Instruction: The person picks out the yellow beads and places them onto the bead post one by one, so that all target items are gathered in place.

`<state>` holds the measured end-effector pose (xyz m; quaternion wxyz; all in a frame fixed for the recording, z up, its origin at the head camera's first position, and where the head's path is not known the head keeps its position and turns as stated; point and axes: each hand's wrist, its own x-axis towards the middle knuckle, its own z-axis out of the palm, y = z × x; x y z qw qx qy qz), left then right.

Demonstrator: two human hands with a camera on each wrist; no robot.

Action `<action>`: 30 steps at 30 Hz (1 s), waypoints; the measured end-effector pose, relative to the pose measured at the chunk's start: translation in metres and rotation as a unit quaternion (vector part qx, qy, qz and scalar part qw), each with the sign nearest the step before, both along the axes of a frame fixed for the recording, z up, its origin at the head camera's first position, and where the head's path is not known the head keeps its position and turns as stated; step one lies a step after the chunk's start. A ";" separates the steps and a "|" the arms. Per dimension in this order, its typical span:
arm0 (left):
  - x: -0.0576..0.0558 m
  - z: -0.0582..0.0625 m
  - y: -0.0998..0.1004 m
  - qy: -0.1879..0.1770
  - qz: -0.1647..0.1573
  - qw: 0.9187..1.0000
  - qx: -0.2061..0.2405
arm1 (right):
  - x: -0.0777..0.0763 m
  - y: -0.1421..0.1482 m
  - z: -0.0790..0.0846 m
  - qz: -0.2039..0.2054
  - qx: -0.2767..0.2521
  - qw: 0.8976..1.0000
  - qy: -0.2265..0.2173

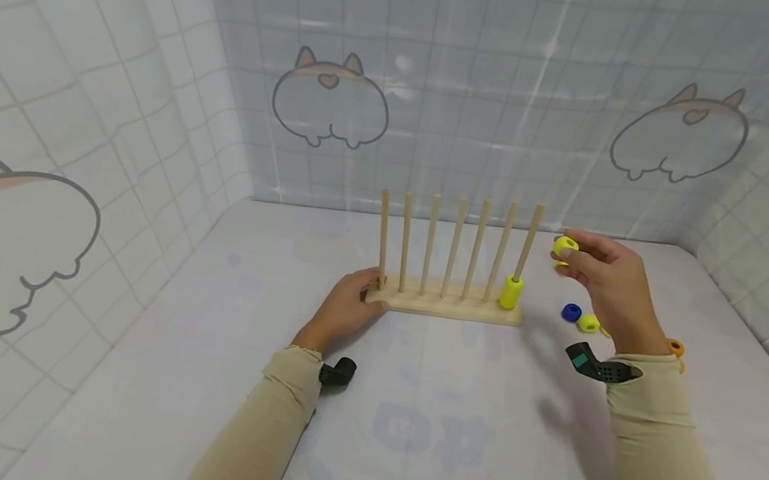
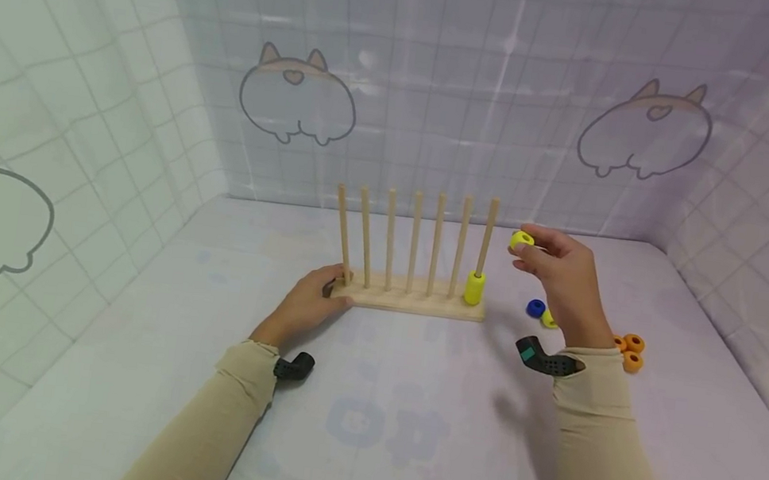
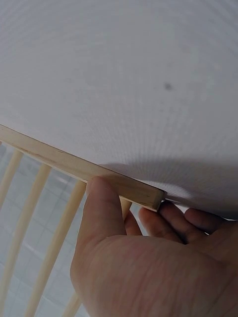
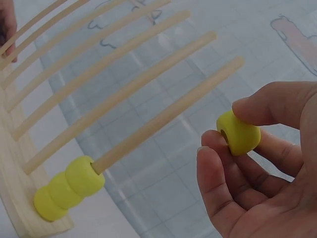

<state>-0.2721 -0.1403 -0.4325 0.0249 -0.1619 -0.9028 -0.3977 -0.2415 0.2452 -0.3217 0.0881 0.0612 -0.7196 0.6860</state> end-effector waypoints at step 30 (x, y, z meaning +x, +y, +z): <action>-0.002 -0.004 -0.001 0.000 -0.002 1.000 0.002 | -0.010 -0.008 0.021 -0.003 0.060 0.998 0.000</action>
